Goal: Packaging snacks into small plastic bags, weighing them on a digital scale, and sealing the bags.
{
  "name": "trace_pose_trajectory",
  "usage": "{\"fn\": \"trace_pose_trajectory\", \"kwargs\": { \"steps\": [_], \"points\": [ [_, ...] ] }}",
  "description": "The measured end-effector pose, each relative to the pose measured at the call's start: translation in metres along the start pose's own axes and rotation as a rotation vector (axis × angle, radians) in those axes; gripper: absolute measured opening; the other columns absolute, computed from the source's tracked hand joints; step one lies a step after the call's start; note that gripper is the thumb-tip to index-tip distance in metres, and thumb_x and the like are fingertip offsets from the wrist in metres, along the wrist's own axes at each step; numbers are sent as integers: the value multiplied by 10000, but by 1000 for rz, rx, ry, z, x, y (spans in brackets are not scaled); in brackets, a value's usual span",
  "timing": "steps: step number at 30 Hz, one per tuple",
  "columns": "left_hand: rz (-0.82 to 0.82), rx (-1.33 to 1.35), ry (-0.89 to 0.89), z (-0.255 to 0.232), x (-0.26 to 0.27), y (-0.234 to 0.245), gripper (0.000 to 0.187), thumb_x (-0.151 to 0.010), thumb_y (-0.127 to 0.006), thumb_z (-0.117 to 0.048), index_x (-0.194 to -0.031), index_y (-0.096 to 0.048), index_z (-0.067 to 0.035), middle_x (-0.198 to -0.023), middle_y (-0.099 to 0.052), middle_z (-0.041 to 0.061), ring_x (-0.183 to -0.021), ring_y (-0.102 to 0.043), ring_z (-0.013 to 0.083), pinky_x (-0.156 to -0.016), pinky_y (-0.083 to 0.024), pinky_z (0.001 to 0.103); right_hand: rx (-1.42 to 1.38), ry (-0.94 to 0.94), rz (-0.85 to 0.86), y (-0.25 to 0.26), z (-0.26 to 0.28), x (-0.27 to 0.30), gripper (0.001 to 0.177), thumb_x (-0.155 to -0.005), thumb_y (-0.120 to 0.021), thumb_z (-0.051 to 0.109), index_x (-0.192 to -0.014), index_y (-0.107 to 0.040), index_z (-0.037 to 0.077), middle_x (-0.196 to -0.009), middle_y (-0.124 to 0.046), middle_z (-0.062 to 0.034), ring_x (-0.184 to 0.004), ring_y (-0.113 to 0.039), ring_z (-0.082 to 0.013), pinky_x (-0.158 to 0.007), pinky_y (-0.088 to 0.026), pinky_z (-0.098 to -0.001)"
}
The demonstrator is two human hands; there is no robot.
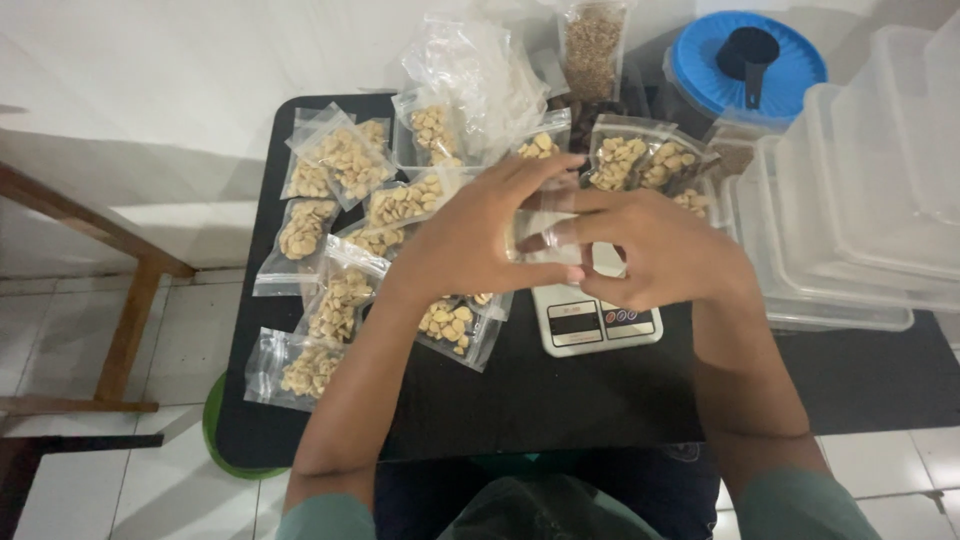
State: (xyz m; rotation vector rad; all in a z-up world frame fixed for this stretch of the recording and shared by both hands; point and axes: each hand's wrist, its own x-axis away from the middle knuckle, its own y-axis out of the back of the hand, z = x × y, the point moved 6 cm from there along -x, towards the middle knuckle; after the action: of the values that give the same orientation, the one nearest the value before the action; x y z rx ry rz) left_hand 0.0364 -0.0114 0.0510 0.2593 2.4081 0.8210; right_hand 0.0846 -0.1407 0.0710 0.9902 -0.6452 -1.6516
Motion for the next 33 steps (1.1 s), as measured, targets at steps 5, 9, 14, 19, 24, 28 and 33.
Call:
{"fn": "trace_pose_trajectory", "kwargs": {
  "steps": [5,9,14,19,24,28,33],
  "points": [
    [-63,-36,35,11,-1,5,788,-897,-798,-493,-1478,-493,-56,-1244,-658,242,-1081,-675,414,-984,-518,570,-4,-38,-67,6,-10,2,471,-766,-590,2,-1217,-720,-44,-1077,-711,-348,-456,-690,-297,-372,-509,-360],
    [-197,-185,6,31,-1,6,726,-891,-833,-452,-1443,-529,-91,-1287,-641,187,-1161,-656,406,-997,-510,551,-10,-93,-383,37,-34,17,405,-832,-587,-39,-1209,-733,-36,-1028,-744,-238,-612,-713,-296,-444,-535,-328],
    [-155,-294,226,53,-8,0,671,-989,-641,-489,-1499,-464,-89,-1491,-541,116,-1367,-520,313,-1085,-453,516,302,-237,-527,70,-61,10,244,-1025,-500,-53,-1106,-728,-21,-996,-686,-158,-646,-568,-197,-582,-475,-304],
    [-182,-369,152,68,-10,-8,661,-990,-695,-447,-1484,-467,-72,-1471,-556,130,-1370,-507,338,-1055,-494,531,474,-457,-197,75,-174,-33,374,-877,-516,-92,-1163,-738,5,-1150,-668,-244,-932,-635,-393,-714,-523,-560],
    [-160,-427,201,84,-8,-9,693,-980,-691,-473,-1501,-451,-84,-1493,-537,122,-1391,-473,341,-1067,-478,544,300,-994,131,41,-238,-65,316,-990,-502,68,-1158,-757,151,-1400,-597,-92,-1140,-591,-342,-909,-494,-523],
    [-144,-480,245,100,-7,-9,763,-964,-685,-517,-1521,-423,-67,-1524,-508,148,-1405,-459,397,-1100,-439,571,590,-939,619,5,-274,-79,367,-868,-794,151,-1232,-763,110,-1274,-679,-98,-1023,-670,-323,-804,-587,-432],
    [-84,-494,296,103,-9,-13,812,-946,-695,-543,-1544,-391,-87,-1548,-479,148,-1420,-433,405,-1129,-400,576,723,-985,828,-18,-319,-86,790,-829,-859,457,-1462,-531,117,-1437,-574,-79,-1212,-618,-333,-975,-543,-469]
  ]
}}
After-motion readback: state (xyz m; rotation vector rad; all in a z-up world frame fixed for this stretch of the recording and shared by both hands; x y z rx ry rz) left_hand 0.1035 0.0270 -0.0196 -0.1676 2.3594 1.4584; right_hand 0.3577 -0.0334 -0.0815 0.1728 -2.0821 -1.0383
